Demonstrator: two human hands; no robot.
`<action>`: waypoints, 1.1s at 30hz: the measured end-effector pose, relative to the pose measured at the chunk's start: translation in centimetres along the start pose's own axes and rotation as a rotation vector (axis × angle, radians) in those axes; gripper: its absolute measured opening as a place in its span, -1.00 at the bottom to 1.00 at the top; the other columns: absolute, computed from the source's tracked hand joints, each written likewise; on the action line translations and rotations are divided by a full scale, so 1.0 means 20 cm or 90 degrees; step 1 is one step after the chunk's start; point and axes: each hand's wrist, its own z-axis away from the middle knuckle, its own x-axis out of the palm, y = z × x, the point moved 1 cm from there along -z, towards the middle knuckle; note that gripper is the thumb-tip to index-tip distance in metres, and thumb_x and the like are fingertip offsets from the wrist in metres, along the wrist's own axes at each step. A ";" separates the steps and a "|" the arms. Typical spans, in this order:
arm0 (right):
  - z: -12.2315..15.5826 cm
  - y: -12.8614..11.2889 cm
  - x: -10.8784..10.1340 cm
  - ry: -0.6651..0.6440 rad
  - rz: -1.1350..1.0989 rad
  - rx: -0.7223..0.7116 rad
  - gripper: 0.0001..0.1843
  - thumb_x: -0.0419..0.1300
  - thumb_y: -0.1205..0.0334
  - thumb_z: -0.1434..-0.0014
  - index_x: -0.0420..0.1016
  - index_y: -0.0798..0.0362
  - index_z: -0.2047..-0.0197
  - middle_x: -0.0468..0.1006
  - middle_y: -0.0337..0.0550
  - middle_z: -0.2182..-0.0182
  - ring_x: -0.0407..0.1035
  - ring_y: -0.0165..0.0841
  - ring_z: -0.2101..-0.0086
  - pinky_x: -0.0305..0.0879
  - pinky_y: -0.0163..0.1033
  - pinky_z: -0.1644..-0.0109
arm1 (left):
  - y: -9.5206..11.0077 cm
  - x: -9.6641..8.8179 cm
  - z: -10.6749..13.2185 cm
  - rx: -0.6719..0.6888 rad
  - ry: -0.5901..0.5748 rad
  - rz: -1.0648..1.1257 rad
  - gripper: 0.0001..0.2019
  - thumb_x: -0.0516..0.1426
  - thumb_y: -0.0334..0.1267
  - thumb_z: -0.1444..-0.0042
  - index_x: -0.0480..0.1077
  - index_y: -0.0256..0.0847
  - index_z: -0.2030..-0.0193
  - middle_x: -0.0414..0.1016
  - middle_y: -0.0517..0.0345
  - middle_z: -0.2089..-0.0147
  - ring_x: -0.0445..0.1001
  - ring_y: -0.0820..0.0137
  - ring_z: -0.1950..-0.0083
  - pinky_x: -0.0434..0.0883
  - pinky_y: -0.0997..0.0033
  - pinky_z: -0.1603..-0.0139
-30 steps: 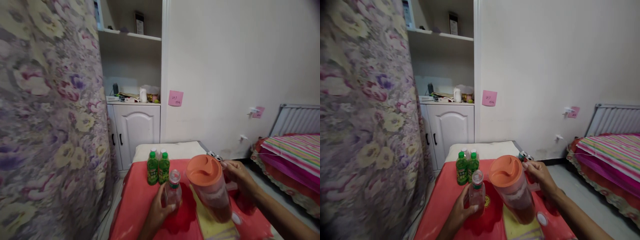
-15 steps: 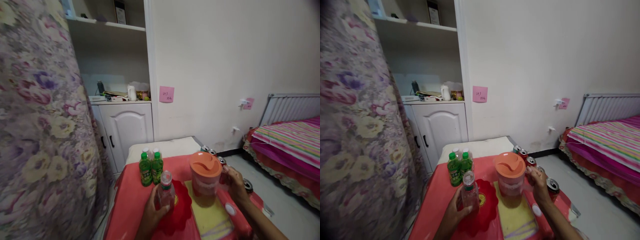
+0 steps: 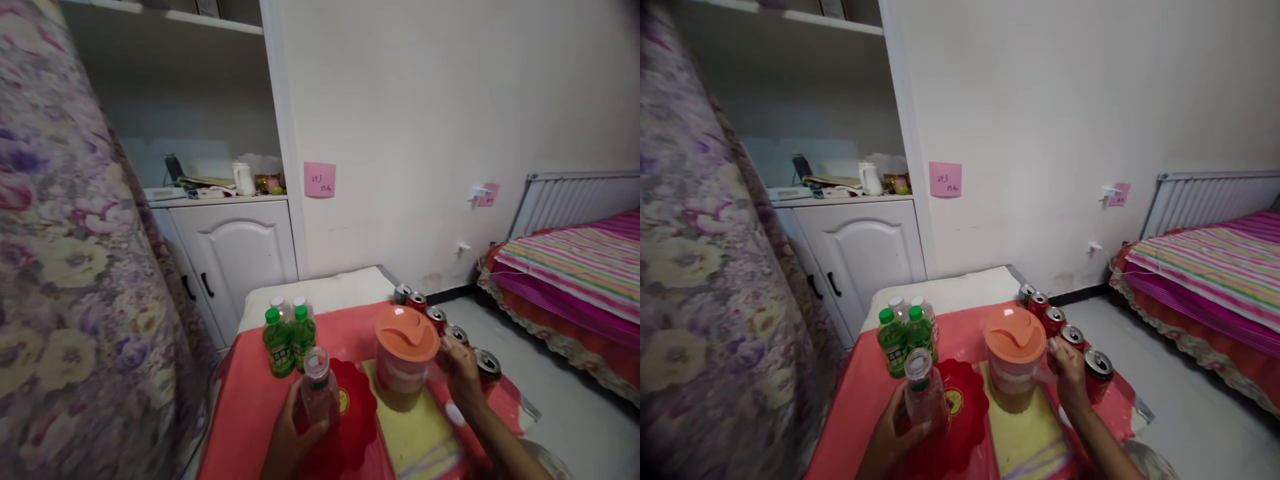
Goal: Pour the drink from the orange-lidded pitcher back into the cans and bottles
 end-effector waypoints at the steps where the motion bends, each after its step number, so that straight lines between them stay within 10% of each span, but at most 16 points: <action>1: 0.00 0.00 0.00 0.016 0.001 -0.002 -0.49 0.10 -0.21 -0.18 0.05 -0.06 0.58 0.03 -0.40 0.64 -0.08 -0.41 0.60 -0.11 -0.26 0.51 | 0.00 0.00 0.00 -0.004 0.004 0.001 -0.22 0.44 -0.04 0.23 0.33 -0.16 -0.16 0.53 -0.13 -0.19 0.44 -0.13 -0.23 0.40 -0.02 -0.23; 9: 0.09 -0.07 -0.04 -0.002 0.065 0.007 -0.59 0.24 -0.13 -0.15 0.48 0.04 0.14 0.58 -0.08 0.22 0.43 -0.18 0.20 0.36 -0.16 0.12 | 0.02 0.01 -0.01 -0.048 0.065 0.009 -0.18 0.49 -0.06 0.37 0.39 -0.19 -0.11 0.60 -0.07 -0.11 0.50 -0.12 -0.18 0.48 0.03 -0.15; 15: 0.30 0.09 -0.24 -0.033 0.286 0.024 -0.50 0.15 -0.07 -0.20 0.44 -0.06 -0.14 0.44 -0.02 -0.19 0.30 -0.06 -0.18 0.26 -0.01 -0.24 | 0.01 0.01 -0.02 -0.022 0.061 0.000 -0.21 0.48 -0.08 0.32 0.38 -0.21 -0.11 0.57 -0.12 -0.14 0.48 -0.12 -0.20 0.43 -0.02 -0.21; 33: 0.41 0.39 -0.43 -0.059 0.541 0.088 -0.44 0.14 -0.04 -0.05 0.52 0.16 -0.01 0.56 0.12 0.06 0.48 -0.03 0.04 0.40 -0.03 -0.07 | 0.02 0.02 0.01 0.007 -0.003 0.025 -0.22 0.45 -0.14 0.23 0.31 -0.20 -0.17 0.52 -0.17 -0.19 0.46 -0.10 -0.21 0.42 0.04 -0.20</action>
